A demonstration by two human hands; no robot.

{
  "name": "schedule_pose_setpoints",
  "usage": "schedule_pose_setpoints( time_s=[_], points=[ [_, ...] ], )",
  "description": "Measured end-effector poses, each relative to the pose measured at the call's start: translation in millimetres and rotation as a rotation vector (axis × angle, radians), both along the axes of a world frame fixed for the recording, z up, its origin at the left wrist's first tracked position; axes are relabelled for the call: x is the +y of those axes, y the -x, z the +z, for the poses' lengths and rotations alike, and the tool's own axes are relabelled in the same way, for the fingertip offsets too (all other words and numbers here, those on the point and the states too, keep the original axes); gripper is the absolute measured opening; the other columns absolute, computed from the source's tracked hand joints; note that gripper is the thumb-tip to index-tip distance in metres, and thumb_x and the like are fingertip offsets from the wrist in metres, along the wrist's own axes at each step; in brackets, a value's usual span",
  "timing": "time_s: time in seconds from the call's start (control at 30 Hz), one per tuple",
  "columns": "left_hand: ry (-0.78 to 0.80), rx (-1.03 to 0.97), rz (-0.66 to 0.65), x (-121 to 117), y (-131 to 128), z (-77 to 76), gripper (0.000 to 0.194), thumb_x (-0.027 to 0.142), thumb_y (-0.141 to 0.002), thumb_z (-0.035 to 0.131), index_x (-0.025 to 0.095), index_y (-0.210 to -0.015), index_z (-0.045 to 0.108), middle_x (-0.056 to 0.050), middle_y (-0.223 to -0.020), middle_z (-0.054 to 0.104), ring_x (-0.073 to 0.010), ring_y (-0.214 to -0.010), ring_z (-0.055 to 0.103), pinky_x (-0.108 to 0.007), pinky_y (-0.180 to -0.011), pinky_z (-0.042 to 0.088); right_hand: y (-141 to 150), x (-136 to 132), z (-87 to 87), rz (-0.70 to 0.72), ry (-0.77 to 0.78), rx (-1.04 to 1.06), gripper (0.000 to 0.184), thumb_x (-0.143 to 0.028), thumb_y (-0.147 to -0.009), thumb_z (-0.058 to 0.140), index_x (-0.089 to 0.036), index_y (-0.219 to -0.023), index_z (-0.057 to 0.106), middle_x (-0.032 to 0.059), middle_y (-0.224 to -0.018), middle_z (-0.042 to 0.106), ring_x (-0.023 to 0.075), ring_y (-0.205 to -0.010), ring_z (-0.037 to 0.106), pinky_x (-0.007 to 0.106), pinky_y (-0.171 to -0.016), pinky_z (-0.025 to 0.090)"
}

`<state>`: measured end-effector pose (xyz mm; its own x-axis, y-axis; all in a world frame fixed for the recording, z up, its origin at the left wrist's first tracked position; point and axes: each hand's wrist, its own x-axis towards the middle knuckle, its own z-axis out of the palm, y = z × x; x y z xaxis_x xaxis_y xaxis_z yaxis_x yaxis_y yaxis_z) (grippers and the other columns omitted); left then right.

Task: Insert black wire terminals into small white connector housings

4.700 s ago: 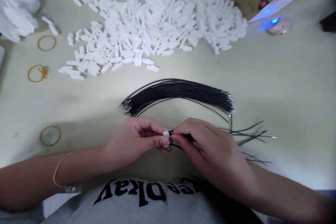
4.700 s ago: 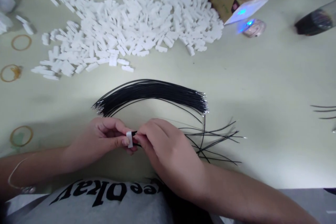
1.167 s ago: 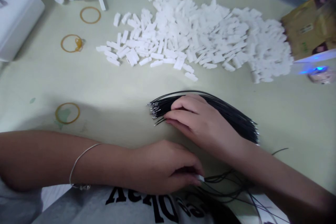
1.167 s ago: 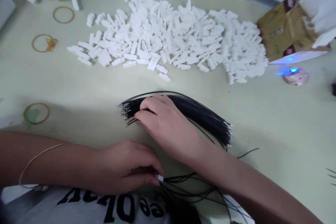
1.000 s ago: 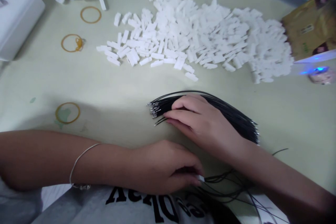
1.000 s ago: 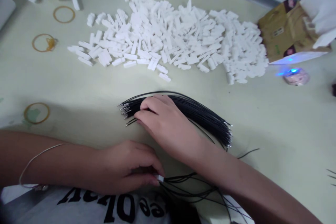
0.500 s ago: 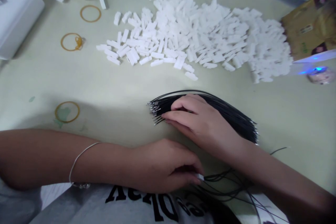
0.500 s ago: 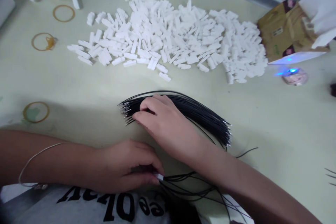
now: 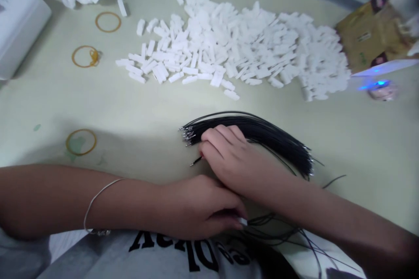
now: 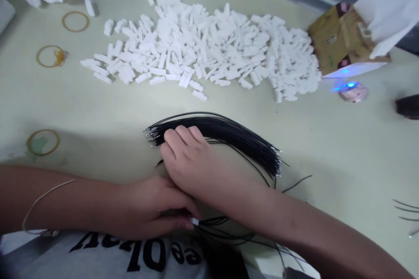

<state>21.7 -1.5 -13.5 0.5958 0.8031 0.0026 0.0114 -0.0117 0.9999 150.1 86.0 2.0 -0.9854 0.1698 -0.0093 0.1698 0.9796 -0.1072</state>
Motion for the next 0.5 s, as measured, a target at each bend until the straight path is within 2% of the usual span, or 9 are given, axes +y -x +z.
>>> schedule_pose_setpoints(
  time_s=[0.13, 0.23, 0.4, 0.5],
  points=[
    [-0.010, 0.035, -0.002, 0.5, 1.4, 2.8, 0.015, 0.017, -0.086, 0.058, 0.007, -0.090, 0.070, -0.010, -0.080, 0.072, -0.0156, -0.073, 0.065, -0.020, -0.068, 0.050, -6.1, -1.7, -0.4, -0.008, -0.042, 0.022, 0.014, -0.004, -0.084, 0.043, -0.011, -0.083, 0.055, 0.0154, -0.096, 0.057, 0.0270, -0.088, 0.047, 0.039, -0.075, 0.039],
    [-0.006, 0.097, -0.005, 3.0, 2.5, 8.0, 0.017, 0.019, -0.088, 0.056, 0.009, -0.091, 0.069, -0.010, -0.082, 0.072, -0.0163, -0.074, 0.065, -0.022, -0.070, 0.050, -12.9, 0.2, 1.7, -0.044, -0.025, 0.068, 0.012, -0.006, -0.086, 0.045, -0.010, -0.089, 0.055, 0.0148, -0.101, 0.058, 0.0262, -0.095, 0.048, 0.039, -0.083, 0.039],
    [-0.017, 0.166, -0.016, 5.3, 2.2, 11.3, 0.019, 0.023, -0.089, 0.053, 0.011, -0.089, 0.068, -0.010, -0.079, 0.071, -0.0175, -0.069, 0.064, -0.024, -0.064, 0.050, -21.9, 2.4, 10.3, -0.091, 0.027, 0.094, 0.013, -0.005, -0.086, 0.048, -0.015, -0.079, 0.053, 0.0044, -0.078, 0.058, 0.0180, -0.077, 0.048, 0.030, -0.076, 0.041],
    [-0.042, 0.178, -0.030, 4.2, 2.0, 11.7, 0.019, 0.025, -0.088, 0.053, 0.012, -0.087, 0.068, -0.009, -0.076, 0.071, -0.0167, -0.066, 0.062, -0.024, -0.061, 0.048, -21.4, 2.5, 11.4, -0.099, 0.032, 0.098, 0.011, -0.006, -0.086, 0.049, -0.013, -0.081, 0.056, 0.0061, -0.084, 0.060, 0.0192, -0.082, 0.050, 0.031, -0.077, 0.041]
  ],
)
